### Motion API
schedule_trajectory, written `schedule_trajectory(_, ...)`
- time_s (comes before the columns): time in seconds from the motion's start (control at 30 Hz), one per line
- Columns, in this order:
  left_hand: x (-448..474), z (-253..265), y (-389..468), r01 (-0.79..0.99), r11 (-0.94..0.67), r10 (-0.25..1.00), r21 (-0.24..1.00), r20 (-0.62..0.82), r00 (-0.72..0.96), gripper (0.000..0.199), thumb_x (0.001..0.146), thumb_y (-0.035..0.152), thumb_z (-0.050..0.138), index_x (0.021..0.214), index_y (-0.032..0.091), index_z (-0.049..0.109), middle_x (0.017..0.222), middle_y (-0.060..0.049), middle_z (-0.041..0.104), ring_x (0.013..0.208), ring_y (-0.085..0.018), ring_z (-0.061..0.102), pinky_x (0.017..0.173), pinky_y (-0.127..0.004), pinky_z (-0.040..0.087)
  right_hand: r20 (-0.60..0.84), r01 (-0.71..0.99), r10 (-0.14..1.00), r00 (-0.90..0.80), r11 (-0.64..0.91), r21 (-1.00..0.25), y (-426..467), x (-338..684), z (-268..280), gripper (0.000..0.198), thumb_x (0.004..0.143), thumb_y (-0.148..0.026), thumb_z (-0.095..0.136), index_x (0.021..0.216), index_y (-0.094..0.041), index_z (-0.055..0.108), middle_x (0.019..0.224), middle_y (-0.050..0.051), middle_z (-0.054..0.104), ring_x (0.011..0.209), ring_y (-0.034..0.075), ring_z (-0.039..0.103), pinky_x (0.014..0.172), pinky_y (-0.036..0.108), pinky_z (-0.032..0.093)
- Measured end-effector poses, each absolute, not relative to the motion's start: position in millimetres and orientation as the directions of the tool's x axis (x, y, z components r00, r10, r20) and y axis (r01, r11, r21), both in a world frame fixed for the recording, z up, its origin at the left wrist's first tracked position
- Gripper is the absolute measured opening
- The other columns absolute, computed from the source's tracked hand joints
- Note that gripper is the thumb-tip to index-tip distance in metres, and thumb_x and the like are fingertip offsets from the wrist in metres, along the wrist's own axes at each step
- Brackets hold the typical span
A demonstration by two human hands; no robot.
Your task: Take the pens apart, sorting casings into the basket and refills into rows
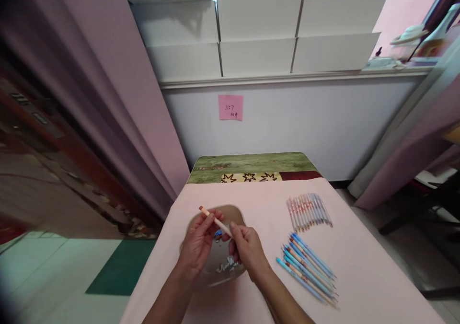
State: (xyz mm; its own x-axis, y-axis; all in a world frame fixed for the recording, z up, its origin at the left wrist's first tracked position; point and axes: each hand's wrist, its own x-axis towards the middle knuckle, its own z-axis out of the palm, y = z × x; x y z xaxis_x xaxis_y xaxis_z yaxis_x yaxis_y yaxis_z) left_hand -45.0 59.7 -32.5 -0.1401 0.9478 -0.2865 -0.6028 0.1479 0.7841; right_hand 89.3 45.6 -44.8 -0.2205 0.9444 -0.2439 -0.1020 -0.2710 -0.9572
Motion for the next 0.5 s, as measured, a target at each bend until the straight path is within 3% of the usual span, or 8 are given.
schedule_trajectory(0.13, -52, -32, 61, -0.615, 0.079, 0.94, 0.785, -0.265, -0.217, 0.024, 0.069, 0.024, 0.076, 0.09, 0.017, 0.066, 0.09, -0.005, 0.073, 0.082, -0.016, 0.069, 0.075, -0.026, 0.053, -0.125, -0.033, 0.986, -0.108, -0.129, -0.991, 45, 98, -50, 0.038, 0.073, -0.054, 0.065, 0.075, -0.017, 0.061, 0.055, -0.003, 0.055, 0.045, 0.011, 0.049, 0.044, 0.022, 0.036)
schedule_trajectory(0.27, -68, -31, 63, -0.53, 0.008, 0.912, 0.848, -0.224, -0.345, 0.025, 0.07, 0.025, 0.075, 0.09, 0.016, 0.064, 0.088, -0.005, 0.073, 0.078, -0.016, 0.069, 0.079, -0.029, 0.053, 0.062, 0.196, 0.997, 0.037, 0.053, -0.979, 47, 117, -51, 0.025, 0.071, -0.041, 0.07, 0.076, -0.018, 0.06, 0.067, 0.0, 0.058, 0.056, 0.013, 0.049, 0.051, 0.023, 0.038)
schedule_trajectory(0.4, -79, -39, 59, -0.103, 0.075, 0.942, 0.992, -0.105, -0.318, 0.042, 0.07, 0.032, 0.073, 0.106, 0.018, 0.058, 0.083, -0.004, 0.073, 0.072, -0.019, 0.069, 0.066, -0.027, 0.052, 0.183, 0.357, 0.981, 0.059, 0.151, -0.922, 51, 124, -43, 0.017, 0.077, -0.036, 0.065, 0.081, -0.019, 0.063, 0.068, 0.001, 0.058, 0.058, 0.014, 0.05, 0.055, 0.024, 0.04)
schedule_trajectory(0.5, -85, -47, 52, 0.287, 0.102, 0.968, 0.952, -0.029, -0.248, 0.032, 0.076, 0.036, 0.064, 0.103, 0.02, 0.062, 0.085, -0.004, 0.073, 0.075, -0.021, 0.068, 0.061, -0.027, 0.048, 0.32, 0.438, 0.948, 0.0, 0.287, -0.852, 53, 119, -33, 0.015, 0.082, -0.032, 0.06, 0.087, -0.019, 0.065, 0.072, 0.002, 0.06, 0.062, 0.014, 0.053, 0.059, 0.024, 0.041)
